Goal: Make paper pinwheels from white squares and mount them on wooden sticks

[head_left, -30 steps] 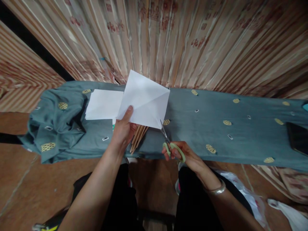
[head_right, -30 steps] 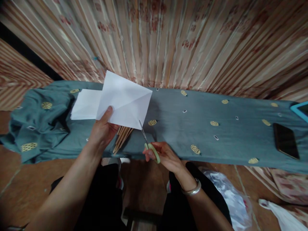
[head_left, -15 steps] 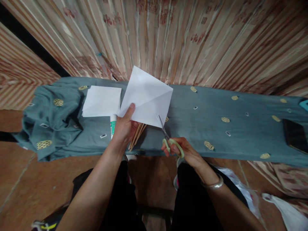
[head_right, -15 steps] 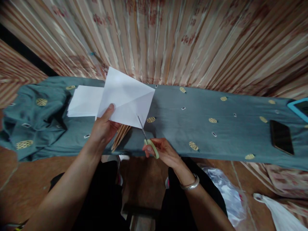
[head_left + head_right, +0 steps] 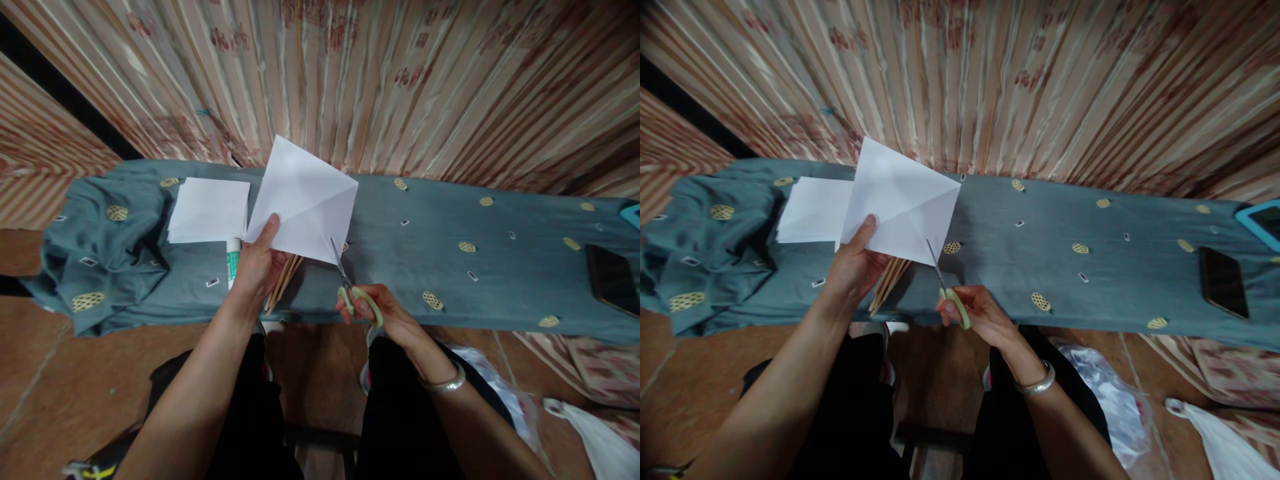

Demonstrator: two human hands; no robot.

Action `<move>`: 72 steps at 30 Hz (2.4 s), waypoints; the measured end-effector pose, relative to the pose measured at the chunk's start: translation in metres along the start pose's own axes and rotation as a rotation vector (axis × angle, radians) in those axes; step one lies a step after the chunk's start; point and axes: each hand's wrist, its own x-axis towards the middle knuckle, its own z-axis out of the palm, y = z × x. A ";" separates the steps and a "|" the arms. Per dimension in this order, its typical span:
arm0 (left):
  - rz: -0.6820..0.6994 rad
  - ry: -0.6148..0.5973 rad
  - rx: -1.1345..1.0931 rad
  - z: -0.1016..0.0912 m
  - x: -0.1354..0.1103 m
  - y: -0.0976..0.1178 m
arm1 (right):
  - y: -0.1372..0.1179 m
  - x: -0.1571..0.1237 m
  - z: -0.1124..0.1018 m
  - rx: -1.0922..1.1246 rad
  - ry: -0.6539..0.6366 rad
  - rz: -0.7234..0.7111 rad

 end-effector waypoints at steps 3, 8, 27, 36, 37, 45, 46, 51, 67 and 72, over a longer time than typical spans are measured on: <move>-0.004 -0.014 -0.011 -0.001 0.001 0.000 | -0.001 0.000 0.000 0.009 0.008 0.009; 0.004 -0.016 -0.082 -0.001 0.001 0.000 | 0.001 0.001 0.000 -0.005 0.005 0.005; -0.011 0.028 -0.167 0.002 0.002 0.002 | 0.009 0.002 -0.001 0.063 0.006 0.001; -0.004 0.012 -0.157 0.002 0.002 0.003 | 0.011 0.003 -0.001 0.090 0.010 0.020; -0.006 0.016 -0.159 0.002 0.002 0.003 | 0.011 0.003 -0.001 0.090 0.009 0.021; -0.013 -0.036 -0.113 0.003 -0.001 -0.004 | 0.010 0.002 -0.001 0.052 0.015 -0.020; -0.015 -0.049 -0.103 0.003 -0.002 -0.006 | 0.010 0.002 -0.001 0.050 0.017 -0.027; -0.032 -0.083 -0.063 0.002 -0.004 -0.011 | 0.010 0.002 -0.002 0.052 0.014 -0.029; -0.031 -0.089 -0.086 0.003 -0.004 -0.009 | 0.009 0.001 -0.002 0.069 0.022 -0.010; -0.012 -0.089 -0.068 0.002 -0.003 -0.008 | 0.011 0.002 -0.001 0.102 0.024 -0.014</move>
